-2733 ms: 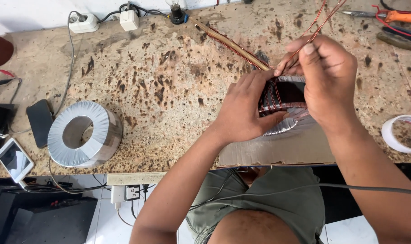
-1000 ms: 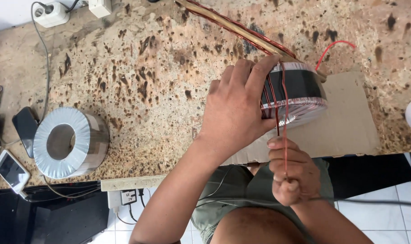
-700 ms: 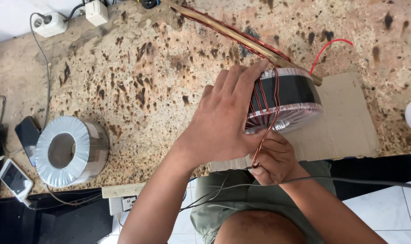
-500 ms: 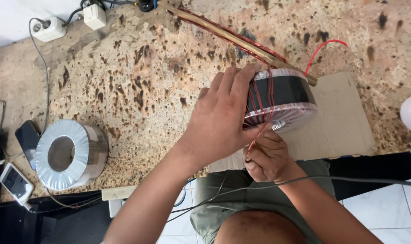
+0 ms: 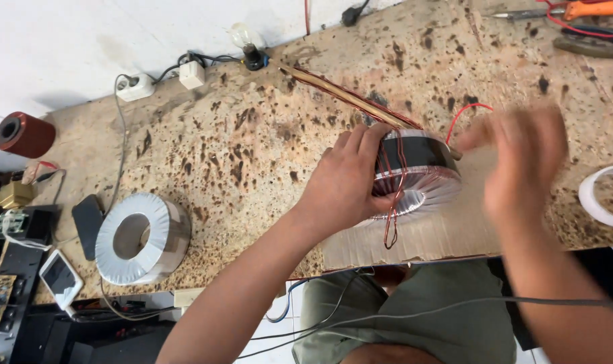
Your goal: The person winds copper wire around a toroidal core using a wooden stick to guide the wire. The person repeatedly loops the wire around the core and adjusts the winding with both hands.
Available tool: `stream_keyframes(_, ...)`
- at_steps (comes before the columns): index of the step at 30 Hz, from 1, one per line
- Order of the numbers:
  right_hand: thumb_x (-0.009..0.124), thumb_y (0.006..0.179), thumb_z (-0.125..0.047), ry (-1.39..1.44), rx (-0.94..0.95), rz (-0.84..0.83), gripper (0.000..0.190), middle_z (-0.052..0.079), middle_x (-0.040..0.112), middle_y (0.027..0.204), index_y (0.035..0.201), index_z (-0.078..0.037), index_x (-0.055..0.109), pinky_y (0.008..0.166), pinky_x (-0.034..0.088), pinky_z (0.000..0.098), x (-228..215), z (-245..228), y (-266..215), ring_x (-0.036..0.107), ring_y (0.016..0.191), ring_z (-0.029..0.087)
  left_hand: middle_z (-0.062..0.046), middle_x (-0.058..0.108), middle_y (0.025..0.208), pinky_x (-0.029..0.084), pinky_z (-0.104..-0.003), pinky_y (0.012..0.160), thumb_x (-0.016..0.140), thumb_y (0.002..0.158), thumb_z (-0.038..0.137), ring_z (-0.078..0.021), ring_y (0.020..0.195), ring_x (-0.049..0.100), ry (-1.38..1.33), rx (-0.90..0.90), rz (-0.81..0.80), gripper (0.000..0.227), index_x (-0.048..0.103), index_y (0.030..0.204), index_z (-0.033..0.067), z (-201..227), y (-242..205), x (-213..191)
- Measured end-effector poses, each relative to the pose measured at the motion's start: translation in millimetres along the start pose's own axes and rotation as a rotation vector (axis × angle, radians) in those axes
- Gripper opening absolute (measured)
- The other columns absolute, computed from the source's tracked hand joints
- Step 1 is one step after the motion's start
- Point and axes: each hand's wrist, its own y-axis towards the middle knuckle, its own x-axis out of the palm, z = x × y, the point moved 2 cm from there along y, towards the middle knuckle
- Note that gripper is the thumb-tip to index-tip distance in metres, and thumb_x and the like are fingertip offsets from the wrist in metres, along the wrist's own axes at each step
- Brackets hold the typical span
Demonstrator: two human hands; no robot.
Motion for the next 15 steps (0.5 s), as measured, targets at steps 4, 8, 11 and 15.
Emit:
stream_keyframes(4, 0.051, 0.100, -0.036, -0.285, 0.294, -0.806, 0.032, 0.009, 0.065, 0.134, 0.123, -0.018, 0.064, 0.086, 0.047, 0.0484, 83, 46, 109, 0.063, 0.115, 0.030, -0.017, 0.059, 0.124, 0.053, -0.050, 0.085, 0.090, 0.068, 0.040, -0.0377, 0.115, 0.060, -0.033, 0.038, 0.051, 0.091, 0.046, 0.139, 0.0051, -4, 1, 5)
stream_keyframes(8, 0.063, 0.096, -0.046, -0.518, 0.122, -1.175, 0.062, 0.028, 0.069, 0.130, 0.138, 0.000, 0.063, 0.105, 0.047, 0.0559, 156, 114, 106, 0.062, 0.125, 0.046, -0.014, 0.054, 0.128, 0.060, -0.057, 0.086, 0.084, 0.064, 0.061, -0.0397, 0.121, 0.061, 0.068, -0.065, 0.038, 0.109, 0.040, 0.149, 0.0075, -18, 3, 26)
stream_keyframes(11, 0.063, 0.085, -0.024, -0.363, -0.059, -1.333, 0.038, 0.031, 0.069, 0.071, 0.083, 0.014, 0.066, 0.073, 0.047, 0.0459, 178, 142, 101, 0.066, 0.080, 0.041, -0.015, 0.054, 0.131, 0.059, -0.060, 0.089, 0.085, 0.067, 0.056, -0.0413, 0.127, 0.058, 0.017, -0.098, 0.004, 0.105, 0.039, 0.150, 0.0088, -16, 4, 23)
stream_keyframes(15, 0.071, 0.083, -0.049, -0.572, -0.110, -1.104, 0.060, 0.037, 0.072, 0.106, 0.115, 0.002, 0.071, 0.096, 0.049, 0.0604, 128, 89, 130, 0.063, 0.113, 0.055, -0.012, 0.053, 0.135, 0.058, -0.064, 0.088, 0.085, 0.069, 0.057, -0.0386, 0.132, 0.056, 0.007, -0.148, -0.035, 0.105, 0.037, 0.152, 0.0142, -18, 6, 26)
